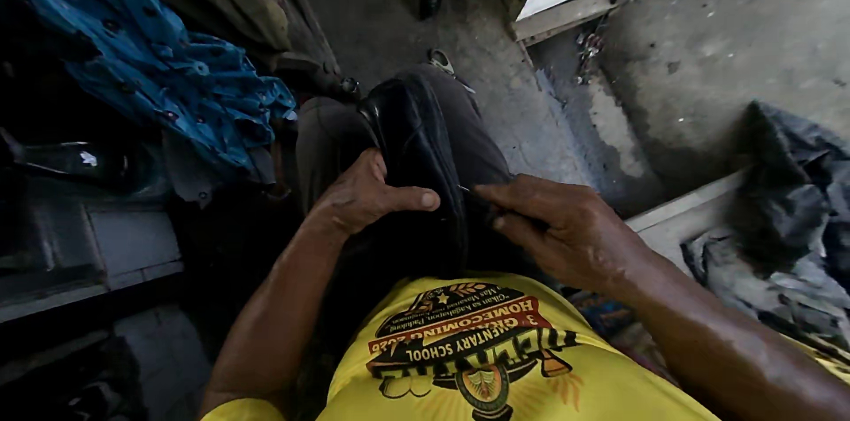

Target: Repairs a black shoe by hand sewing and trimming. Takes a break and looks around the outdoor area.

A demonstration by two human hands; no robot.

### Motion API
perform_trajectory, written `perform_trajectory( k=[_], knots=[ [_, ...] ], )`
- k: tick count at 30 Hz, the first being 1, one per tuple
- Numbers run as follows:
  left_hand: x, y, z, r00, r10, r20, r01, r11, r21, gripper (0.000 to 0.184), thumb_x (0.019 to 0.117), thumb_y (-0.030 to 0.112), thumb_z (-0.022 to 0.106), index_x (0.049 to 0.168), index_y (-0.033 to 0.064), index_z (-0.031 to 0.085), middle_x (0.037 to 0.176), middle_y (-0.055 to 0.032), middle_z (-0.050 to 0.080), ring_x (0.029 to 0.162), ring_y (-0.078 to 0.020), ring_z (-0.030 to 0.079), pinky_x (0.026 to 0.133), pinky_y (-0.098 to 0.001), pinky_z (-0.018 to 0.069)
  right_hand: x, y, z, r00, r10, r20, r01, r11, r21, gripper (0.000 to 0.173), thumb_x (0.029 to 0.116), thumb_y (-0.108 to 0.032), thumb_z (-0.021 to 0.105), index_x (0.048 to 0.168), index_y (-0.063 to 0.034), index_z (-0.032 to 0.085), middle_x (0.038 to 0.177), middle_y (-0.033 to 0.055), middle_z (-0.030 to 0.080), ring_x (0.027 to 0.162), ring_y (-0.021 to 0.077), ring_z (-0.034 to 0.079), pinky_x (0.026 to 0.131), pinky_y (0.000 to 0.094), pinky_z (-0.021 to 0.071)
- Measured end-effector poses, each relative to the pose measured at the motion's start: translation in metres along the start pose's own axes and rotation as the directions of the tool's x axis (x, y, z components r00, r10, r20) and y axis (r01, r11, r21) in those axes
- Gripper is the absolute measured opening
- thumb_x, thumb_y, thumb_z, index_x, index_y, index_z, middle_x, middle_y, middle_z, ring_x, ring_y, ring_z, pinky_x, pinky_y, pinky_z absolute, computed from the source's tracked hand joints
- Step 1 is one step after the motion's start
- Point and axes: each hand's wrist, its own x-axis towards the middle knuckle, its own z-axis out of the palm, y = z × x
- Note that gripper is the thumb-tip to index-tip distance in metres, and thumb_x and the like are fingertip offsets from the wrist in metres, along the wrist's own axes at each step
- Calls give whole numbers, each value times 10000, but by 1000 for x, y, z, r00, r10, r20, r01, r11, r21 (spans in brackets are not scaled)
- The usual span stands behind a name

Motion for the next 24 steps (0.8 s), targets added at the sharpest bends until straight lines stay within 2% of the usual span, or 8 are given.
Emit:
perform_trajectory(
  k=[5, 10, 17, 24],
  knots=[
    [1, -1, -1, 1000, -8, -6, 8, 1000, 2, 344, 796, -12, 798, 1120, 40, 692, 993, -62, 758, 896, -129, 734, 799, -310, 633, 4, -3, -5, 998, 48, 40, -44, 996, -83, 341, 1000, -207, 563, 1285, -94, 712, 915, -13, 661, 748, 28, 611, 655, 199, 541],
    [2, 1, -2, 1000, -13, 16, 13, 1000, 6, 320, 808, -36, 781, 1112, 17, 697, 982, -79, 757, 887, -138, 736, 792, -308, 635, 8, -7, -9, 999, 26, 30, -24, 997, -68, 320, 1004, -206, 573, 1261, -90, 723, 886, -42, 628, 703, -18, 560, 606, 143, 496],
    [2, 3, -1, 1000, -25, 9, 25, 1000, 5, 310, 814, -38, 782, 1109, 8, 698, 976, -86, 758, 883, -143, 738, 792, -306, 637, 12, -11, -15, 996, 39, 86, -27, 991, -131, 331, 999, -218, 564, 1265, -111, 728, 863, -51, 625, 688, -6, 560, 587, 161, 493],
    [3, 5, -1, 1000, -18, 21, 17, 999, 41, 318, 819, -42, 779, 1121, 6, 692, 981, -81, 758, 884, -139, 738, 788, -297, 637, 17, -17, -19, 992, -1, 126, 32, 970, -241, 340, 989, -203, 547, 1255, -103, 733, 842, -7, 625, 623, 48, 556, 509, 227, 475]
  ],
)
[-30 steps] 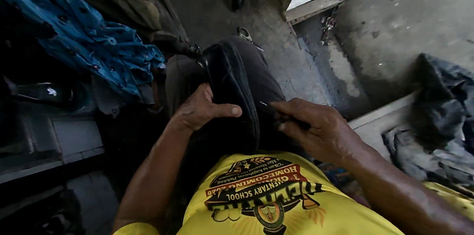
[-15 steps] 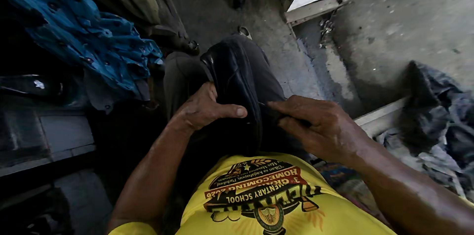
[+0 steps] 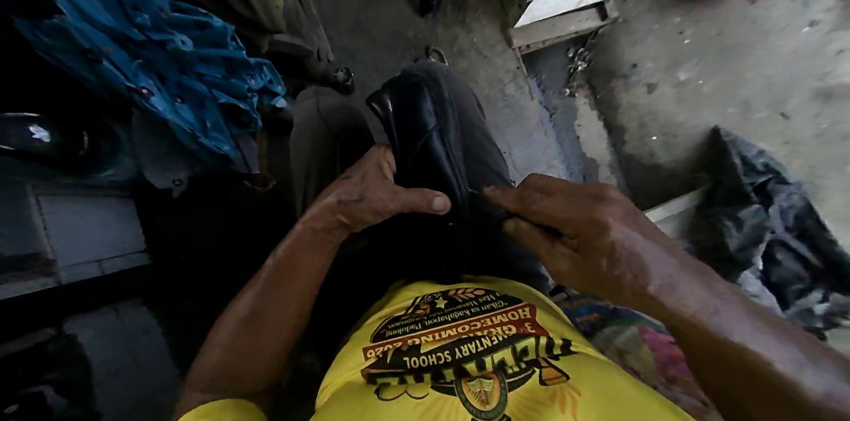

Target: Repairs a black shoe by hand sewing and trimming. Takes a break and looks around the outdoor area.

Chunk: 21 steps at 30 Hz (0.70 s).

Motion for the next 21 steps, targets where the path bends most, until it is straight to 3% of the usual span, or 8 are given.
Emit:
perform_trajectory(
  k=[4, 9, 13, 18, 21],
  knots=[
    [0, 0, -1, 1000, 5, 16, -5, 1000, 8, 308, 814, -27, 789, 1105, 12, 697, 963, -77, 758, 868, -130, 738, 769, -286, 636, 0, -5, 0, 1000, -17, -1, 17, 998, -54, 340, 1000, -200, 531, 1248, -85, 733, 831, 19, 631, 591, 87, 557, 478, 261, 457],
    [7, 0, -1, 999, 7, 46, -11, 996, 89, 377, 793, -1, 830, 1139, 0, 680, 1012, -66, 762, 949, -123, 738, 862, -294, 632, 12, 6, -16, 991, -50, 123, 60, 995, -77, 331, 956, -205, 545, 1197, -136, 761, 805, -30, 629, 608, 77, 581, 494, 281, 489],
    [11, 0, 5, 1000, -29, -10, 31, 991, 131, 379, 784, 9, 848, 1129, 11, 692, 1003, -58, 764, 936, -114, 739, 852, -292, 635, 26, 17, -27, 968, -130, 217, 151, 985, -82, 310, 914, -184, 568, 1135, -143, 781, 767, -58, 614, 608, 62, 575, 497, 273, 481],
    [12, 0, 2, 1000, -9, -29, 12, 994, 107, 381, 782, -8, 842, 1130, 7, 686, 1005, -64, 759, 940, -115, 734, 858, -290, 630, 32, 24, -17, 969, -179, 169, 187, 982, -35, 296, 927, -175, 562, 1119, -118, 780, 750, -51, 597, 580, 42, 549, 481, 237, 463],
    [6, -6, 12, 997, -47, -64, 53, 994, 97, 400, 765, 10, 863, 1122, 7, 683, 993, -67, 759, 922, -126, 738, 833, -315, 638, 22, 20, -11, 973, -138, 187, 145, 989, -24, 289, 945, -164, 564, 1146, -106, 765, 827, 18, 672, 620, 123, 628, 516, 328, 536]
  ],
)
